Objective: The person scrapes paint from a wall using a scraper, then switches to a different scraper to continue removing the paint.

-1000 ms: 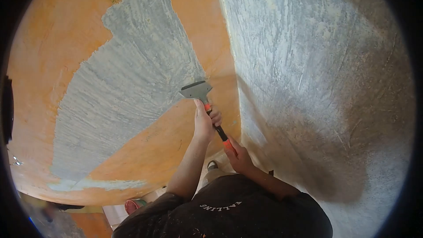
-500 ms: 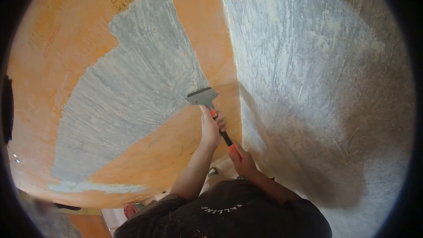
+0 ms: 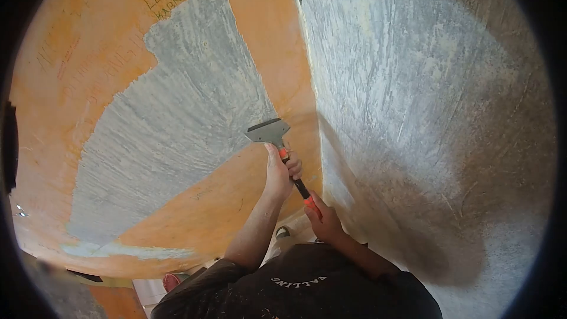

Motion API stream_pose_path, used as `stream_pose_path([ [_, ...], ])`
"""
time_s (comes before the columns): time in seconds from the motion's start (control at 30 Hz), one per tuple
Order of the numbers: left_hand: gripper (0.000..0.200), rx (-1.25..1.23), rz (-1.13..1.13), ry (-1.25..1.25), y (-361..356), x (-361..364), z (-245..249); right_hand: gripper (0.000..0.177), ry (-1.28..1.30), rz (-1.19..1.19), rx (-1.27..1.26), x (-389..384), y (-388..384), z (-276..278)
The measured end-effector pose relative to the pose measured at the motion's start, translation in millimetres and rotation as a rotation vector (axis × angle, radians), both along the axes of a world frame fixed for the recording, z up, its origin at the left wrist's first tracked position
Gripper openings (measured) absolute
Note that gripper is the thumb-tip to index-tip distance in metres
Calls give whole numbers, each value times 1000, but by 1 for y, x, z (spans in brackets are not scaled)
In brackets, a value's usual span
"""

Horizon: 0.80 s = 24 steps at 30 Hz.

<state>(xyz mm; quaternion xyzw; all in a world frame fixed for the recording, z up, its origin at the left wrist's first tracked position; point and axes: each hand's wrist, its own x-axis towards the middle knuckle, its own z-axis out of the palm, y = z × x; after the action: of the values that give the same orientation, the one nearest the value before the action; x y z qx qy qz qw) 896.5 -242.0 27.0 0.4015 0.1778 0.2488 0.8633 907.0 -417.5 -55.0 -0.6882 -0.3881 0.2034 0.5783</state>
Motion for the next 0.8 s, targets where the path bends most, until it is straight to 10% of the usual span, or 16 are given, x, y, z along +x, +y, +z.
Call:
stream_pose_path([
  [0.8,55,29,55,70,-6,1,-4,53,109,41,-49,5,-2,-10],
])
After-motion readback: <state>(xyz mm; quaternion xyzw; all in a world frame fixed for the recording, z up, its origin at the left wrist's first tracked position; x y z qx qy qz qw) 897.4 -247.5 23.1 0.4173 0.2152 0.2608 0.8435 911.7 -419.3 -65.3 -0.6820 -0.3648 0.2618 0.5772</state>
